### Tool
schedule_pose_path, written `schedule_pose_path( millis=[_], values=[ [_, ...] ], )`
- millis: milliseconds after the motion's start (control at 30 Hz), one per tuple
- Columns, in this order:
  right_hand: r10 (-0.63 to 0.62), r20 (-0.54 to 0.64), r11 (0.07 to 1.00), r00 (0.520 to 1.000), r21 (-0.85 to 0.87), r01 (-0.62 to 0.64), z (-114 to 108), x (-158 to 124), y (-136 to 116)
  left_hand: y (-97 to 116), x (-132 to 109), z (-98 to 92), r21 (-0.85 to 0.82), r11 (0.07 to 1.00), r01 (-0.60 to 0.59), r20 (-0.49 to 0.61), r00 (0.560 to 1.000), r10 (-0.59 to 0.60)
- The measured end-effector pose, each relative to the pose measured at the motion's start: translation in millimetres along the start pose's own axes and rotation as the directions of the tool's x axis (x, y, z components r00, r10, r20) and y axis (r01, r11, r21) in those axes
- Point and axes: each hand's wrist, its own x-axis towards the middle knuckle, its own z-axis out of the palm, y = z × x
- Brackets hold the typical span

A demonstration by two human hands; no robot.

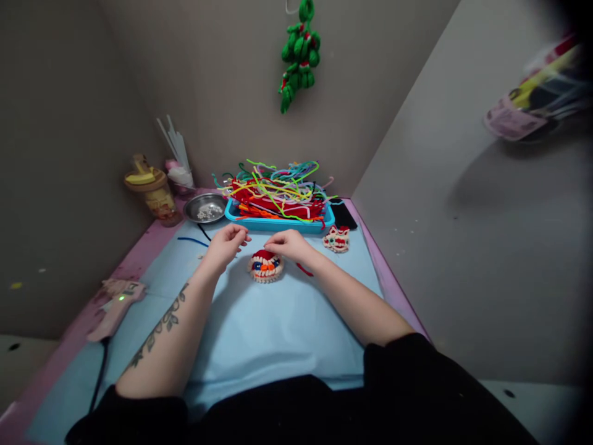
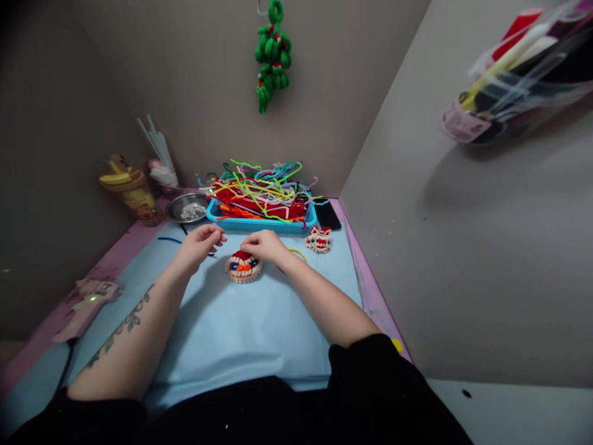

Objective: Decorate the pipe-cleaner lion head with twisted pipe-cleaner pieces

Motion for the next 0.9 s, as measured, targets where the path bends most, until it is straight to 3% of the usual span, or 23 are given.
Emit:
schedule_pose_path(
  millis=[267, 433, 533, 633, 733, 900],
  values=[
    [-0.014, 0.078, 0.969, 0.997, -0.243, 0.033, -14.7, 6.4, -20.8, -29.0, -9.0, -5.0, -0.112, 0.993, 0.025, -0.115, 0.993, -0.038],
    [0.072, 0.124, 0.949, 0.990, -0.315, -0.030, -19.1, 12.8, -29.8, -34.2, -7.4, -6.7, -0.169, 0.984, 0.063, -0.150, 0.985, -0.089],
    [0.030, 0.128, 0.943, 0.991, -0.334, 0.014, -16.8, 14.7, -29.0, -35.2, -7.5, -6.7, -0.169, 0.983, 0.067, -0.156, 0.983, -0.094],
    [-0.136, 0.020, 0.928, 0.990, -0.346, 0.135, -16.2, 17.2, -22.9, -37.1, -7.0, -6.2, -0.165, 0.984, 0.062, -0.171, 0.981, -0.091],
    [-0.300, -0.150, 0.892, 0.942, -0.395, 0.221, -16.6, 24.0, -9.2, -39.6, -5.2, -4.7, -0.158, 0.986, 0.054, -0.189, 0.978, -0.084],
    [-0.242, -0.091, 0.842, 0.966, -0.514, 0.162, -4.8, 41.3, 24.4, -40.3, -4.6, -3.2, -0.149, 0.988, 0.049, -0.183, 0.980, -0.076]
  ],
)
